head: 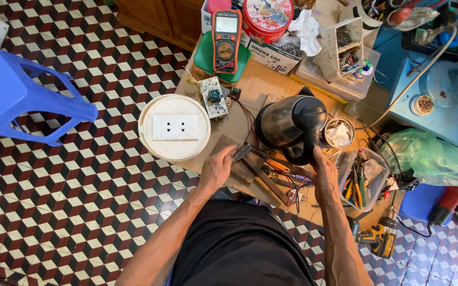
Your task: The person repairs an electric kettle at a cluttered workbench. They handle the kettle body and its base, unplug and reposition the power cord, separate the kettle from its heating base, and use a cordless drill to work on the base assembly before lifting the kettle body back off the base.
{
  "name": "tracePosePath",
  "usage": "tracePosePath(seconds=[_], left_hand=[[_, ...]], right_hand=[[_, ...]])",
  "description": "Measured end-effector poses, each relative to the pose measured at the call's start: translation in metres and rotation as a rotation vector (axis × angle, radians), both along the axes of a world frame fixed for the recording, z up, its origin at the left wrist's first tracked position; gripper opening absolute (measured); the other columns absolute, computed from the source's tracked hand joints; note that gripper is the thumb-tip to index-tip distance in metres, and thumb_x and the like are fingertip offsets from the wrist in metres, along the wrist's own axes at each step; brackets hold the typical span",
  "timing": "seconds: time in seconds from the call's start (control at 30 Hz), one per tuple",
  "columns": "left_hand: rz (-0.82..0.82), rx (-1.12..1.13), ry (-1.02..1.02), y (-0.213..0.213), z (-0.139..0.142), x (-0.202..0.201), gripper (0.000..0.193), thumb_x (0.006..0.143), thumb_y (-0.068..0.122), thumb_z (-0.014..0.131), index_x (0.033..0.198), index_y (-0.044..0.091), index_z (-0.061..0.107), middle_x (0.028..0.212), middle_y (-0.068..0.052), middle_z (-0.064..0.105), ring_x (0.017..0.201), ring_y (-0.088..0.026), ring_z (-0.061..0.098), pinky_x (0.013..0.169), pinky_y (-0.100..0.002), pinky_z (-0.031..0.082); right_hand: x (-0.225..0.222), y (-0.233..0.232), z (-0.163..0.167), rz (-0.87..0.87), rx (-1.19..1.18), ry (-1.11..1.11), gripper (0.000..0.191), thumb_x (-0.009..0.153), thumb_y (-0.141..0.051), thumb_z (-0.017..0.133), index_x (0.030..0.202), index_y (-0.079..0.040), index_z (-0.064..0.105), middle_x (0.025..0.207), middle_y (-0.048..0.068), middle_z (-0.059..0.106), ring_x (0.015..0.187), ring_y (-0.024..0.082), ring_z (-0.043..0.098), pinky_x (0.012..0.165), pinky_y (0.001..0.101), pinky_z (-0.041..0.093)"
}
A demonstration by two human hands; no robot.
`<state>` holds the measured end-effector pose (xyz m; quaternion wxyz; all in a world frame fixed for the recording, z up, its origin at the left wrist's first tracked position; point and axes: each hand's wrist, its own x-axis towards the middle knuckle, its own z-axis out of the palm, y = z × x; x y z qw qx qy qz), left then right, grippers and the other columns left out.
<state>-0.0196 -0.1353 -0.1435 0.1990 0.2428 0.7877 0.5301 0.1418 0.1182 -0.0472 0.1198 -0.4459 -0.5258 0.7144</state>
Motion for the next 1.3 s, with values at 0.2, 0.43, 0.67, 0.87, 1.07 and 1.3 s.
tracePosePath(seconds=[0.2, 0.43, 0.67, 0.87, 1.07, 1.3], left_hand=[[-0.368, -0.361, -0.226, -0.018, 0.009, 0.004, 0.036, 0.099, 0.023, 0.057, 0.133, 0.015, 0.068, 0.102, -0.018, 0.077, 0.091, -0.035, 0.075, 0.081, -0.043, 0.057], [-0.433, -0.298, -0.146, -0.009, 0.030, -0.012, 0.041, 0.094, 0.021, 0.058, 0.135, 0.018, 0.063, 0.121, -0.014, 0.073, 0.107, -0.033, 0.071, 0.087, -0.044, 0.056], [-0.467, -0.190, 0.053, 0.041, 0.060, -0.021, 0.040, 0.094, 0.022, 0.058, 0.131, 0.012, 0.067, 0.110, -0.019, 0.075, 0.102, -0.039, 0.071, 0.085, -0.046, 0.055], [-0.490, -0.346, -0.002, 0.031, 0.031, -0.009, 0.042, 0.090, 0.025, 0.063, 0.129, 0.012, 0.069, 0.113, -0.021, 0.073, 0.104, -0.039, 0.068, 0.092, -0.047, 0.053], [-0.595, -0.599, -0.124, 0.011, -0.002, -0.010, 0.047, 0.085, 0.025, 0.059, 0.130, 0.012, 0.067, 0.104, -0.021, 0.075, 0.100, -0.038, 0.071, 0.096, -0.048, 0.052], [-0.502, -0.508, -0.147, 0.000, -0.004, -0.010, 0.047, 0.084, 0.024, 0.058, 0.127, 0.009, 0.069, 0.101, -0.021, 0.077, 0.103, -0.038, 0.071, 0.100, -0.048, 0.051]], right_hand=[[-0.001, -0.011, -0.003, -0.078, 0.042, -0.033, 0.058, 0.095, -0.045, 0.059, 0.134, -0.001, 0.061, 0.128, 0.011, 0.065, 0.124, 0.021, 0.060, 0.097, 0.0529, 0.057], [0.001, -0.029, 0.014, -0.222, 0.021, -0.040, 0.054, 0.097, -0.044, 0.059, 0.127, 0.001, 0.065, 0.123, 0.014, 0.070, 0.116, 0.022, 0.066, 0.091, 0.0442, 0.061], [0.005, -0.031, 0.020, -0.292, 0.025, 0.032, 0.049, 0.097, -0.040, 0.058, 0.126, -0.002, 0.066, 0.117, 0.011, 0.068, 0.108, 0.023, 0.066, 0.089, 0.0441, 0.062], [0.008, -0.017, 0.008, -0.292, -0.022, 0.089, 0.046, 0.098, -0.036, 0.059, 0.128, -0.001, 0.062, 0.122, 0.011, 0.066, 0.114, 0.024, 0.065, 0.091, 0.0477, 0.060], [0.002, -0.014, 0.006, -0.224, -0.003, 0.094, 0.046, 0.099, -0.039, 0.057, 0.129, -0.004, 0.060, 0.122, 0.008, 0.067, 0.119, 0.021, 0.064, 0.096, 0.0495, 0.060], [-0.006, -0.011, -0.003, -0.232, -0.016, 0.067, 0.048, 0.099, -0.044, 0.058, 0.127, -0.004, 0.059, 0.118, 0.009, 0.068, 0.114, 0.024, 0.065, 0.095, 0.0531, 0.057]])
